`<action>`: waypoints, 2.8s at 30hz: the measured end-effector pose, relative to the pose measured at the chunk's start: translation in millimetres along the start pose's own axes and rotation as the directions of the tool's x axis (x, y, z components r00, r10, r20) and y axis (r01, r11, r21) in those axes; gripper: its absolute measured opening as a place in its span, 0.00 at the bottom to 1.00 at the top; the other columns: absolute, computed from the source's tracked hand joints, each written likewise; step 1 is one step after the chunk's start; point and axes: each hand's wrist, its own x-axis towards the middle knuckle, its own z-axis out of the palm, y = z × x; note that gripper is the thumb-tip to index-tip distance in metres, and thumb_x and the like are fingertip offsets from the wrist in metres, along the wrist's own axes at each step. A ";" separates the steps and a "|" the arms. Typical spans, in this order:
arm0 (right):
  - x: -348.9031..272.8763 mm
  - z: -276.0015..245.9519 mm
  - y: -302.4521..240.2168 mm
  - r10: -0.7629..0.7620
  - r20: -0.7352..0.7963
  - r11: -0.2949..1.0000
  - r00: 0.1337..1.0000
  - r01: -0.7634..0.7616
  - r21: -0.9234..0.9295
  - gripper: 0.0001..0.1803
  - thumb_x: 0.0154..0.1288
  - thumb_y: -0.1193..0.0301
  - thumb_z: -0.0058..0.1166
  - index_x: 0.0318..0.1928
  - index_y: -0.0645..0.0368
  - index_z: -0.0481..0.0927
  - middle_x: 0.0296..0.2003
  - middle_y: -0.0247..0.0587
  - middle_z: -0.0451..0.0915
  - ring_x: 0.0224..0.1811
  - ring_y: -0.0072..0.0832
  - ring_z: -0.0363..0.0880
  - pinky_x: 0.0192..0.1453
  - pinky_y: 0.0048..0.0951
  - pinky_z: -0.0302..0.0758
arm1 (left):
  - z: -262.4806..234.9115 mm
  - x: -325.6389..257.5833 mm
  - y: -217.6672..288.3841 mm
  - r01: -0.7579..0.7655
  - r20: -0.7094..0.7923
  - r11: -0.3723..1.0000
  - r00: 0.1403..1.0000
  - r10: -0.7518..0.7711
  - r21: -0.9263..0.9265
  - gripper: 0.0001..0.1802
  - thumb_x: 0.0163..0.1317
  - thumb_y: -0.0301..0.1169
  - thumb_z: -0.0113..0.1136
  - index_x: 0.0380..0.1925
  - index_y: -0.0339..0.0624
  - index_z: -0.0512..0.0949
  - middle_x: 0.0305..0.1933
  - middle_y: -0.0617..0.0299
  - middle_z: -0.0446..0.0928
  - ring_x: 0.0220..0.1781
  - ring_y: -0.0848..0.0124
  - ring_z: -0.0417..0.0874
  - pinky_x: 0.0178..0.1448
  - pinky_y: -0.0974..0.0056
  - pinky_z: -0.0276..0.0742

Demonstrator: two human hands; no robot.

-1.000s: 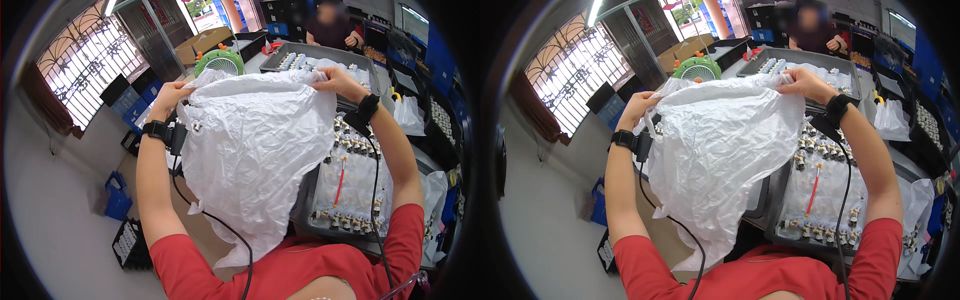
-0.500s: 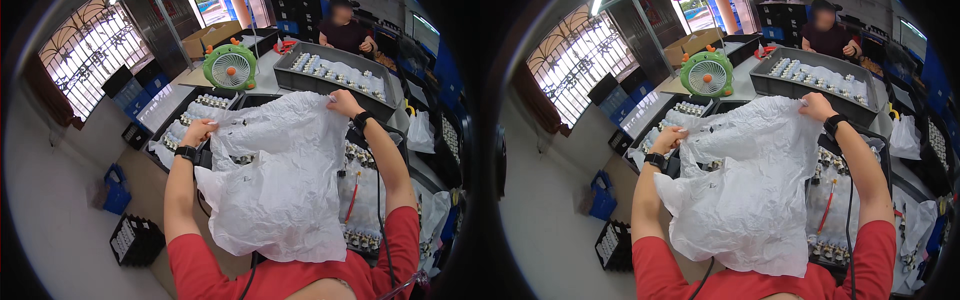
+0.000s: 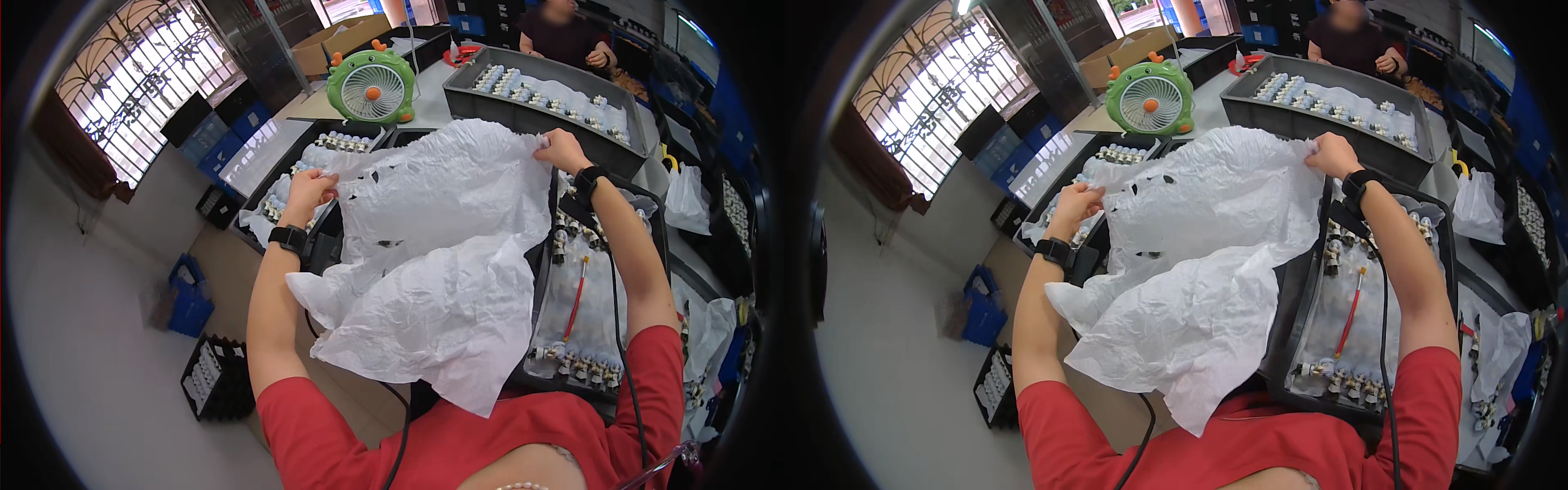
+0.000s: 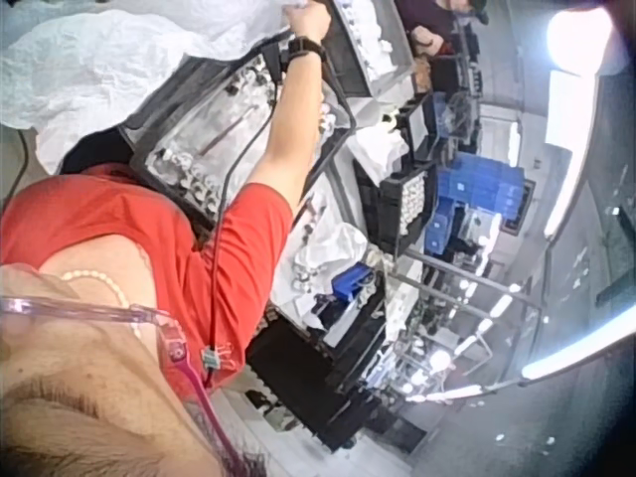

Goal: The recorder inspects manufactured parts and places them into trays, occasionally using a white plastic liner.

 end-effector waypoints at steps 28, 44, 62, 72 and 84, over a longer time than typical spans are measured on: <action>-59.3 89.6 -152.2 -0.681 0.683 0.462 0.264 -0.569 0.681 0.32 0.61 0.59 0.55 0.61 0.62 0.62 0.57 0.37 0.69 0.56 0.25 0.68 0.60 0.28 0.65 | 98.2 -23.1 47.9 -0.790 -0.204 0.474 0.428 0.880 0.389 0.47 0.60 0.59 0.45 0.66 0.37 0.41 0.70 0.40 0.33 0.72 0.49 0.36 0.72 0.51 0.35; -149.2 95.9 -185.2 -0.809 0.578 0.372 0.104 -0.672 0.641 0.39 0.63 0.50 0.49 0.66 0.58 0.52 0.64 0.34 0.59 0.64 0.24 0.58 0.66 0.31 0.56 | 70.3 -34.8 66.2 -0.864 -0.485 0.344 0.137 0.864 0.367 0.49 0.59 0.58 0.46 0.67 0.39 0.35 0.71 0.46 0.32 0.73 0.55 0.29 0.72 0.51 0.28; -184.3 50.2 -214.3 -0.838 0.483 -0.014 0.255 -0.894 0.448 0.29 0.68 0.49 0.37 0.59 0.57 0.66 0.58 0.37 0.68 0.58 0.31 0.67 0.62 0.34 0.64 | 45.5 -52.9 91.7 -0.734 -0.404 0.194 -0.118 0.907 0.651 0.48 0.58 0.56 0.49 0.67 0.41 0.38 0.70 0.41 0.30 0.72 0.49 0.30 0.69 0.44 0.30; -212.1 26.2 -216.7 -0.876 0.414 -0.141 0.246 -0.953 0.268 0.24 0.63 0.51 0.46 0.37 0.63 0.68 0.42 0.51 0.74 0.54 0.40 0.68 0.67 0.41 0.58 | 38.6 -57.5 91.2 -0.650 -0.291 0.046 -0.275 0.916 0.759 0.47 0.56 0.56 0.52 0.67 0.46 0.43 0.70 0.39 0.32 0.72 0.46 0.33 0.67 0.38 0.33; -8.0 -4.3 -95.2 -0.484 0.201 0.874 0.851 0.479 0.078 0.16 0.46 0.64 0.57 0.35 0.61 0.81 0.30 0.49 0.80 0.35 0.42 0.79 0.41 0.34 0.74 | 55.8 -77.3 34.6 -0.691 0.059 0.161 0.283 0.957 0.705 0.50 0.49 0.67 0.52 0.67 0.55 0.52 0.68 0.29 0.34 0.70 0.35 0.39 0.65 0.41 0.47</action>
